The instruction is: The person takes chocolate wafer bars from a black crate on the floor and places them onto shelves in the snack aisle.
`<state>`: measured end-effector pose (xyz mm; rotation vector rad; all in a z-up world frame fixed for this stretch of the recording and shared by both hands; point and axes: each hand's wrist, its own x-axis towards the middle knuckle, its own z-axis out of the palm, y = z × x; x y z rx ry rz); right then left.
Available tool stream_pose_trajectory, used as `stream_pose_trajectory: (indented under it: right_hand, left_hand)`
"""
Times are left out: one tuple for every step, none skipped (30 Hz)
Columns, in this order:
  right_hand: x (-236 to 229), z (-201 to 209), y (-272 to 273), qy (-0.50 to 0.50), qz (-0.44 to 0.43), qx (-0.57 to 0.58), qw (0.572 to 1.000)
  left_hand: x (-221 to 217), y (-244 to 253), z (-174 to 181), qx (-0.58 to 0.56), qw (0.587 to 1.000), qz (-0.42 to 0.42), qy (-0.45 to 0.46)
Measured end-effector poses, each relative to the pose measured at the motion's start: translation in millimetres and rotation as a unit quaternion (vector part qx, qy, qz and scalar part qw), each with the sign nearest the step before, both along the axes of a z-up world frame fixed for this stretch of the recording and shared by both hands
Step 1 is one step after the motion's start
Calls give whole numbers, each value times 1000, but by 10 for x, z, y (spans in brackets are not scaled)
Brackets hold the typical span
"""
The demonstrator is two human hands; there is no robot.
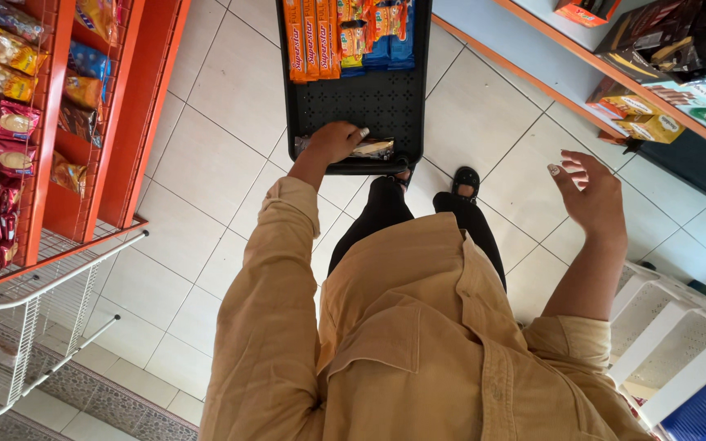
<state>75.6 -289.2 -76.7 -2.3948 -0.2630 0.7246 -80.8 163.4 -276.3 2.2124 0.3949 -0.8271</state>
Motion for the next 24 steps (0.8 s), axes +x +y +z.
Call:
stream_pose_trajectory:
  right_hand:
    - [-7, -3, -9, 0, -3, 2, 1000]
    - [-12, 13, -11, 0, -4, 1, 1000]
    - [-7, 25, -1, 10, -9, -6, 1000]
    - [-3, 38, 9, 20, -13, -13, 1000]
    - [-1, 21, -8, 20, -14, -12, 1000]
    - [0, 4, -27, 15, -9, -10, 1000]
    - [0, -13, -45, 11, -4, -8, 1000]
    - [3, -19, -47, 11, -5, -7, 1000]
    - [7, -22, -54, 13, -9, -8, 1000]
    - [16, -22, -68, 15, -12, -8, 1000]
    - [23, -47, -92, 14, -17, -7, 1000]
    - [36, -70, -122, 7, -12, -2, 1000]
    - [43, -87, -165, 1, -9, 3, 1000]
    - [49, -105, -193, -1, -15, 3, 1000]
    - [58, -124, -223, 3, -25, 5, 1000]
    - [73, -144, -259, 7, -34, 8, 999]
    - [85, -162, -297, 5, -43, 8, 999]
    - [103, -182, -337, 14, -50, 11, 999]
    - [122, -198, -379, 22, -57, 15, 998]
    - [130, -218, -421, 20, -66, 15, 998]
    - [140, -245, -461, 14, -61, 5, 998]
    - [153, -271, -504, 9, -55, -5, 998]
    - [173, -269, -536, 7, -64, -3, 998]
    - [197, -267, -569, 12, -66, 2, 998]
  left_hand:
    - [10, 0, 69, 21, 998, 10, 51]
    - [-6, -6, 51, 20, 998, 9, 51]
    - [-16, 1, 35, 26, 998, 5, 57]
    - [-26, 9, 20, 32, 997, 1, 63]
    - [-37, 5, 9, 33, 997, 0, 64]
    - [-49, 0, -2, 30, 998, 5, 63]
    - [-59, -2, -10, 27, 998, 10, 62]
    - [-77, 0, -21, 28, 998, 10, 63]
    - [-77, 1, -34, 24, 998, 8, 55]
    - [-73, -5, -44, 21, 999, 5, 47]
    - [-76, 1, -52, 22, 999, 1, 46]
    - [-72, 0, -59, 18, 999, 4, 48]
    - [-52, -10, -72, 13, 999, 4, 50]
    - [-64, -19, -153, 13, 999, -3, 48]
    - [-53, -22, -233, 9, 1000, 16, 6]
    - [-34, -29, -315, 3, 999, 35, -36]
    - [8, -44, -303, 2, 999, 27, -38]
    - [56, -61, -293, 3, 997, 58, -47]
    - [108, -78, -280, 3, 995, 88, -56]
    - [180, -108, -193, 2, 995, 79, -58]
    - [250, -135, -108, -26, 994, 84, -67]
    - [321, -165, -22, -56, 992, 89, -76]
    - [404, -239, 47, -55, 992, 80, -77]
    - [490, -317, 117, -46, 987, 61, -143]
